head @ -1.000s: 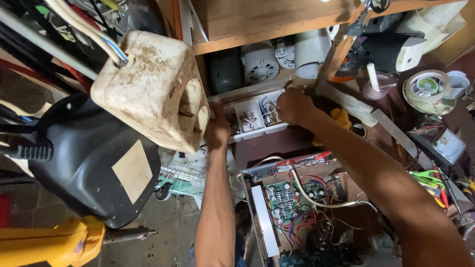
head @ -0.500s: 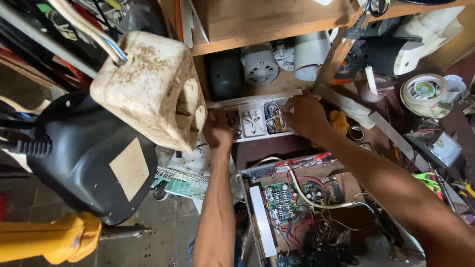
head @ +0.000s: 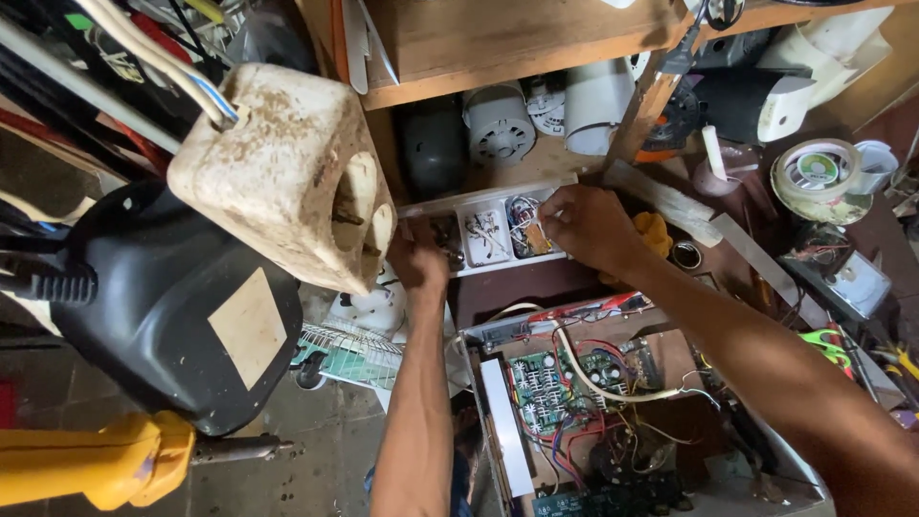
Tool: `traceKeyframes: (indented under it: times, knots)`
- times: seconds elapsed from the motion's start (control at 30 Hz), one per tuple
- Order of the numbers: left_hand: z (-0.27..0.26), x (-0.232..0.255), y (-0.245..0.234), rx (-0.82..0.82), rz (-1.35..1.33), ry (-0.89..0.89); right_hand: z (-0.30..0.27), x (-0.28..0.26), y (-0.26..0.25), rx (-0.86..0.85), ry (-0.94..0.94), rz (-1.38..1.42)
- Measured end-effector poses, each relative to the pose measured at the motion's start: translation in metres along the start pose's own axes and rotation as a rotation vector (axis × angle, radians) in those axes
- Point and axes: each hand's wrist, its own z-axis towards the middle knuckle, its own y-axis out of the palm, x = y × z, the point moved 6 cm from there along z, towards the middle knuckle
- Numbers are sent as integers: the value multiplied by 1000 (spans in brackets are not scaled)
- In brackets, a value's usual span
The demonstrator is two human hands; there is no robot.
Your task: The person works on the internal wiring of an open electronic device, using pliers to strip and cut wires. They then retrieve a small green circuit board from a drawer, inspect it, and place it back into the device.
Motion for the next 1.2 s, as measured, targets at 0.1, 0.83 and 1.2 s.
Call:
traceKeyframes:
  times: [0.1, 0.83, 1.2]
  knots:
    - [-25, 40, 2, -85, 311, 131, 1, 4, 2, -34, -31, 93]
    - [-7, 7, 0, 32, 11, -104, -4, 17, 6, -72, -13, 142]
    - [-8, -2, 3, 40, -64, -37, -4, 26, 1, 82, -104, 49]
